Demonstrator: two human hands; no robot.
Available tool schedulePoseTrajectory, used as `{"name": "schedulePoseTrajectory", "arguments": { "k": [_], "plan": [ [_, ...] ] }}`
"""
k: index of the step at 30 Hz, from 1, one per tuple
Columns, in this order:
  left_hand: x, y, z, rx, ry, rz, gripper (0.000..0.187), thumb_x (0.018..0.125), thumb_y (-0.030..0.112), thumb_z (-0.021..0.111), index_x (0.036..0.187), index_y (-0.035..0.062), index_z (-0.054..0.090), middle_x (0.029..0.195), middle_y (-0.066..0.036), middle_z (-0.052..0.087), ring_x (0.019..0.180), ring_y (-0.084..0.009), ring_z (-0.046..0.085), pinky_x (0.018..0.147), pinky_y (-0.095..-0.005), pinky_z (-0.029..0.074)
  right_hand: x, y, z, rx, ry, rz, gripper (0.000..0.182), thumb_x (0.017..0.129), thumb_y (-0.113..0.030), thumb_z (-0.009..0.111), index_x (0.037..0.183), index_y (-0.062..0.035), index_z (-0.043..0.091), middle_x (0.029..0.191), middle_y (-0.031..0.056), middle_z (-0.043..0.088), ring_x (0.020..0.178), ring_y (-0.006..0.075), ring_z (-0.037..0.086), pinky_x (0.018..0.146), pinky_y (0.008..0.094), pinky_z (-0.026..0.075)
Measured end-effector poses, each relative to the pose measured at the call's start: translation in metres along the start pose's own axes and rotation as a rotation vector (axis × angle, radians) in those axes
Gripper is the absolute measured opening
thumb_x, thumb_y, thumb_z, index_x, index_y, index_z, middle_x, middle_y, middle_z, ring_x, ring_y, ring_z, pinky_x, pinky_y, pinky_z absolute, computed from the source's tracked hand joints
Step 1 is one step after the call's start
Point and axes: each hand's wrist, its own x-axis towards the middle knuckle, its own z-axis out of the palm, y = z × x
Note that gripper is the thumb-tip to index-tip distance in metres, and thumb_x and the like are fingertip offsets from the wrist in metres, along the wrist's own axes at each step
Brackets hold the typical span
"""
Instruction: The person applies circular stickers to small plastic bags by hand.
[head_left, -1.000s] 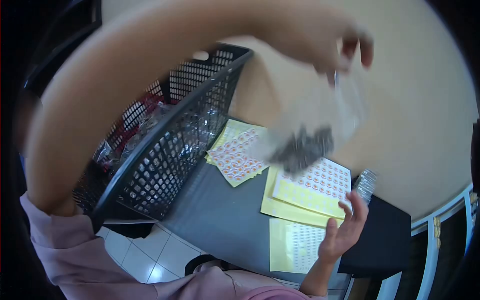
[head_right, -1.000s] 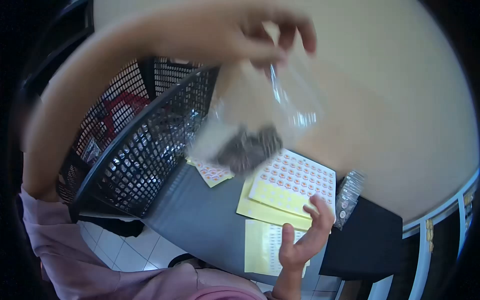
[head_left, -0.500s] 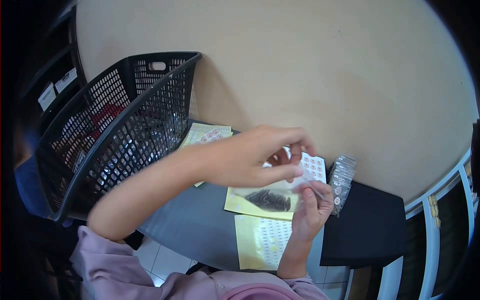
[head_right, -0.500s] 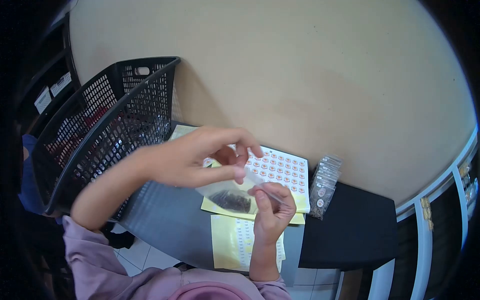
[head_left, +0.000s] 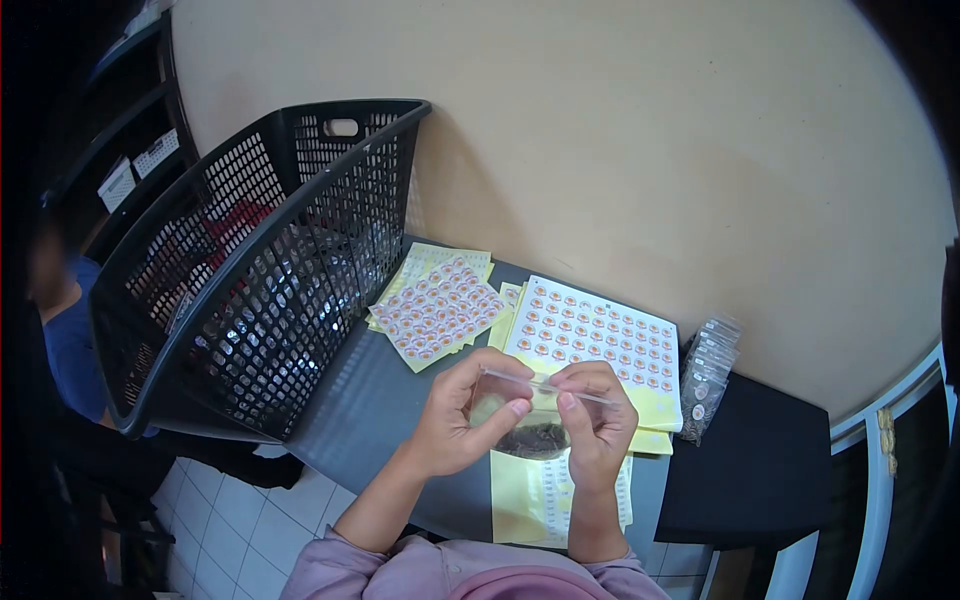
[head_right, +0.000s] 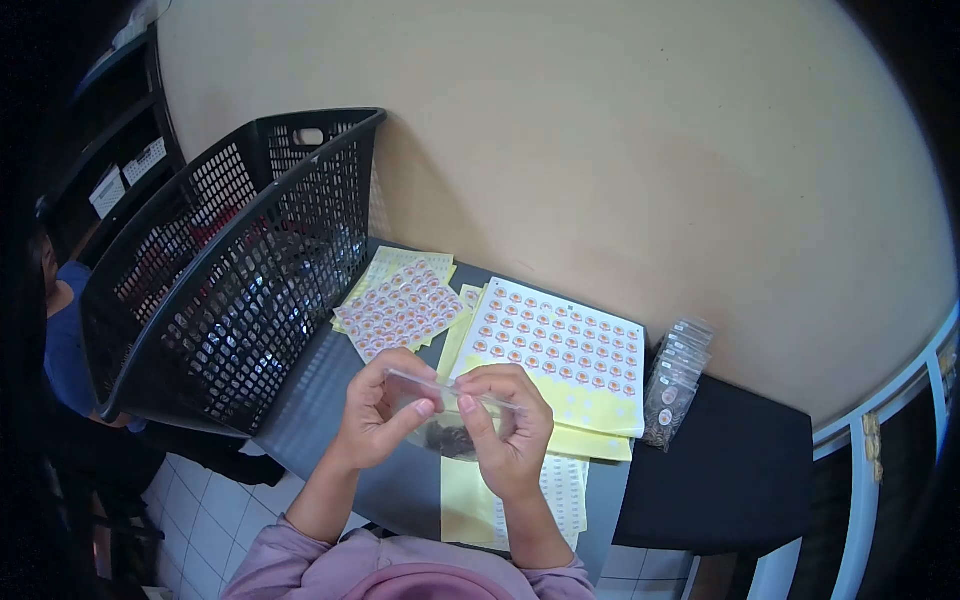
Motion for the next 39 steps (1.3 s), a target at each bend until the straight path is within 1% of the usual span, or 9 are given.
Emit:
{"name": "schedulePoseTrajectory", "arguments": {
  "k": [3, 7, 13, 15, 22, 28, 34, 36, 39],
  "plan": [
    [0.004, -0.006, -0.01, 0.135, -0.058, 0.12, 0.014, 0.074, -0.001, 0.061, 0.088, -0.0019, 0.056, 0.083, -0.007, 0.057, 0.079, -0.0114, 0.056, 0.068, -0.0224, 0.043, 0.0, -0.002, 0.001, -0.073, -0.066, -0.028, 0.008, 0.073, 0.002, 0.06, 0.081, 0.0004, 0.058, 0.083, 0.0121, 0.059, 0.078, 0.0165, 0.056, 0.073, 0.0264, 0.043],
    [0.005, -0.008, -0.011, 0.096, -0.046, 0.102, 0.014, 0.07, -0.005, 0.061, 0.082, 0.0014, 0.056, 0.079, -0.009, 0.059, 0.077, -0.0134, 0.055, 0.07, -0.0259, 0.044, 0.0, 0.0, 0.004, -0.153, -0.055, -0.053, 0.008, 0.072, 0.001, 0.061, 0.079, 0.0, 0.058, 0.082, 0.0121, 0.059, 0.076, 0.017, 0.057, 0.07, 0.0264, 0.044],
    [0.005, -0.013, -0.014, 0.05, 0.039, 0.111, 0.033, 0.066, -0.003, 0.067, 0.095, 0.0011, 0.052, 0.075, -0.008, 0.062, 0.074, -0.0136, 0.059, 0.069, -0.0256, 0.045, 0.0, 0.007, 0.007, -0.227, -0.077, -0.1, 0.009, 0.069, 0.0, 0.064, 0.077, -0.0003, 0.059, 0.078, 0.0117, 0.061, 0.073, 0.017, 0.059, 0.065, 0.0255, 0.046],
    [0.008, -0.019, -0.016, 0.123, 0.022, 0.221, 0.039, 0.066, 0.0, 0.069, 0.102, 0.0036, 0.052, 0.074, -0.005, 0.064, 0.071, -0.0106, 0.061, 0.066, -0.0225, 0.046, 0.0, 0.008, 0.007, -0.259, -0.075, -0.119, 0.009, 0.069, 0.001, 0.064, 0.077, -0.0004, 0.06, 0.077, 0.0118, 0.061, 0.072, 0.0168, 0.059, 0.065, 0.0251, 0.046],
    [0.028, -0.019, -0.021, 0.174, -0.142, 0.284, 0.044, 0.064, -0.003, 0.069, 0.103, 0.0007, 0.048, 0.072, -0.008, 0.063, 0.071, -0.0134, 0.061, 0.065, -0.0252, 0.046, 0.003, 0.012, 0.002, -0.279, -0.033, -0.135, 0.009, 0.069, 0.001, 0.064, 0.077, -0.0003, 0.061, 0.076, 0.0117, 0.061, 0.07, 0.0167, 0.059, 0.064, 0.0252, 0.046],
    [0.035, -0.03, -0.019, 0.211, -0.137, 0.21, 0.045, 0.065, -0.004, 0.068, 0.104, 0.0004, 0.046, 0.072, -0.007, 0.063, 0.07, -0.0136, 0.062, 0.066, -0.0254, 0.046, 0.009, 0.019, -0.003, -0.328, 0.011, -0.131, 0.009, 0.069, 0.002, 0.063, 0.077, 0.0002, 0.061, 0.076, 0.012, 0.061, 0.07, 0.0167, 0.059, 0.064, 0.0252, 0.046],
    [0.036, -0.041, -0.016, 0.234, -0.083, 0.308, 0.041, 0.067, 0.0, 0.069, 0.102, 0.0004, 0.047, 0.073, -0.007, 0.065, 0.073, -0.0131, 0.063, 0.065, -0.0219, 0.047, 0.01, 0.026, -0.007, -0.344, 0.013, -0.119, 0.01, 0.068, 0.003, 0.063, 0.078, 0.0004, 0.061, 0.076, 0.0127, 0.062, 0.07, 0.0171, 0.059, 0.064, 0.0251, 0.046],
    [0.036, -0.043, -0.017, 0.255, -0.133, 0.289, 0.045, 0.067, -0.007, 0.065, 0.103, -0.0011, 0.039, 0.073, -0.01, 0.062, 0.074, -0.015, 0.061, 0.077, -0.03, 0.049, 0.01, 0.029, -0.008, -0.341, 0.015, -0.135, 0.01, 0.068, 0.003, 0.063, 0.077, 0.0005, 0.061, 0.076, 0.0129, 0.062, 0.07, 0.0173, 0.059, 0.064, 0.0253, 0.046],
    [0.037, -0.045, -0.017, 0.229, -0.128, 0.266, 0.047, 0.068, -0.007, 0.065, 0.105, -0.0014, 0.037, 0.075, -0.01, 0.062, 0.075, -0.0151, 0.061, 0.077, -0.0301, 0.049, 0.012, 0.03, -0.009, -0.383, 0.006, -0.145, 0.009, 0.069, 0.003, 0.063, 0.077, 0.0006, 0.061, 0.077, 0.0129, 0.061, 0.071, 0.0177, 0.059, 0.065, 0.0259, 0.046]
  ]
}}
